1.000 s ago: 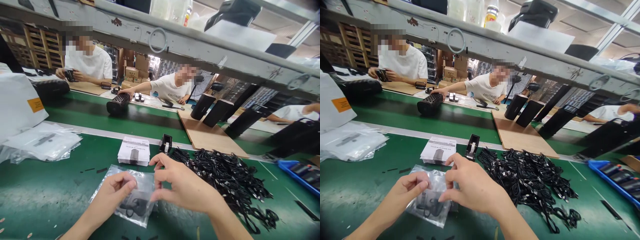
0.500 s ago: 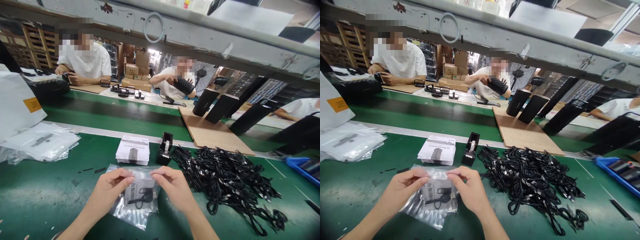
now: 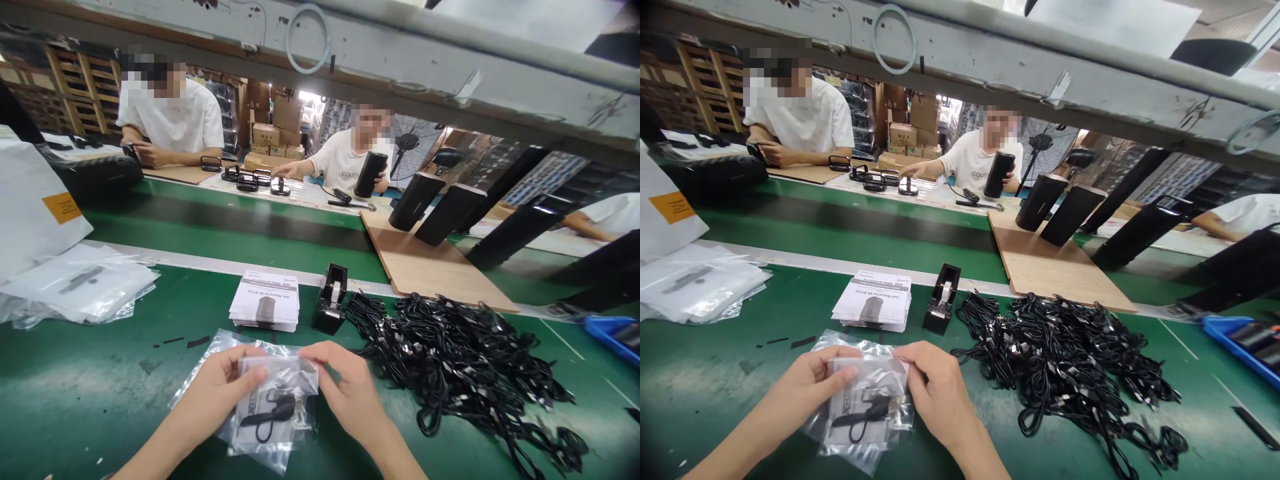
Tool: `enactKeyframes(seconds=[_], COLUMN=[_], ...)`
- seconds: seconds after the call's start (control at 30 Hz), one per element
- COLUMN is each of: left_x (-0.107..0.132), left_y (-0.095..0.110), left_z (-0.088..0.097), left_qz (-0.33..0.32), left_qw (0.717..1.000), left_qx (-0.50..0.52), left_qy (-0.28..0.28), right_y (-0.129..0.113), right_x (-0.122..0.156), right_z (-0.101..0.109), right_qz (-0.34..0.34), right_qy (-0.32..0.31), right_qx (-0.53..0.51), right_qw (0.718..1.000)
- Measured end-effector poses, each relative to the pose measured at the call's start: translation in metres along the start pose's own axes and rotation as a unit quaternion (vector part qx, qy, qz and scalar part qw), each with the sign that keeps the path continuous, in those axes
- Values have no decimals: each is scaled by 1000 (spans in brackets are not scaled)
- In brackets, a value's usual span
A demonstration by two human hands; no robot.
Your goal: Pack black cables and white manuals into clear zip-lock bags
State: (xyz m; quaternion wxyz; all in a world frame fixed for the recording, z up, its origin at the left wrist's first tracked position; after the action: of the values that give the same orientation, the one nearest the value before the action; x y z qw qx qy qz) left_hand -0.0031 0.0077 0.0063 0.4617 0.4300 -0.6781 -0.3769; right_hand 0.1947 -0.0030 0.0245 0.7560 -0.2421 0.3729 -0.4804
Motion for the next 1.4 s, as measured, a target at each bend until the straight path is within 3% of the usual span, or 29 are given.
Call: enactKeyframes(seconds=[0.07,0.17,0.27,0.33,0.43,0.53,0.67,0.73,0.83,0.87,1.0,1.17,1.4], left_x=[-2,-2,0,2,5,7,6,5,2,2,4,9,6], left_y=[-6,-11,-11,-10,-8,-14,-20,-19,-17,-17,-17,-11,-4], left_z=[-2,-1,-1,-4,-10,-12,-4,3,10,10,6,2,-1], left_qz=[-4,-16,-20,-32,-54,-14,-29,-45,-54,-61,-80,-85,-112], left_qw=[999,999,998,997,995,997,997,994,988,986,984,984,978], left_qx=[-46,-32,-30,-28,13,17,-32,-55,-74,-77,-87,-78,-61], left_qy=[3,31,59,68,84,74,65,88,125,133,131,139,165], right_y=[0,4,9,10,7,0,0,10,30,35,49,47,35], right_x=[3,7,9,7,4,3,5,0,-17,-24,-45,-39,-16], right_z=[-4,-7,-8,-12,-22,-28,-20,-5,17,21,16,6,-3], right_qz=[-71,-154,-216,-232,-248,-239,-204,-230,-308,-327,-366,-357,-294], right_qy=[-33,-93,-80,-75,-87,-86,-141,-90,85,118,92,102,187], right_qx=[-34,-106,-257,-301,-223,-130,-46,-40,-27,-24,-81,-130,36], right_qw=[996,978,939,922,939,958,968,968,947,937,922,919,937])
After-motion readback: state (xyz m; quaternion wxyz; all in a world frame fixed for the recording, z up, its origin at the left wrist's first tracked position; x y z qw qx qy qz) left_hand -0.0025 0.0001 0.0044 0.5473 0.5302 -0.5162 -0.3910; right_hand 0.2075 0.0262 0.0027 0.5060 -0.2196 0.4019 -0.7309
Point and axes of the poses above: each hand's wrist, its own x-axis away from the middle knuckle, its own z-axis out of the back of the hand, y = z × x, the point moved 2 cm from there along -x, towards the middle knuckle, and after that the axes turned 13 degrees about x, right-handed, at the moved point
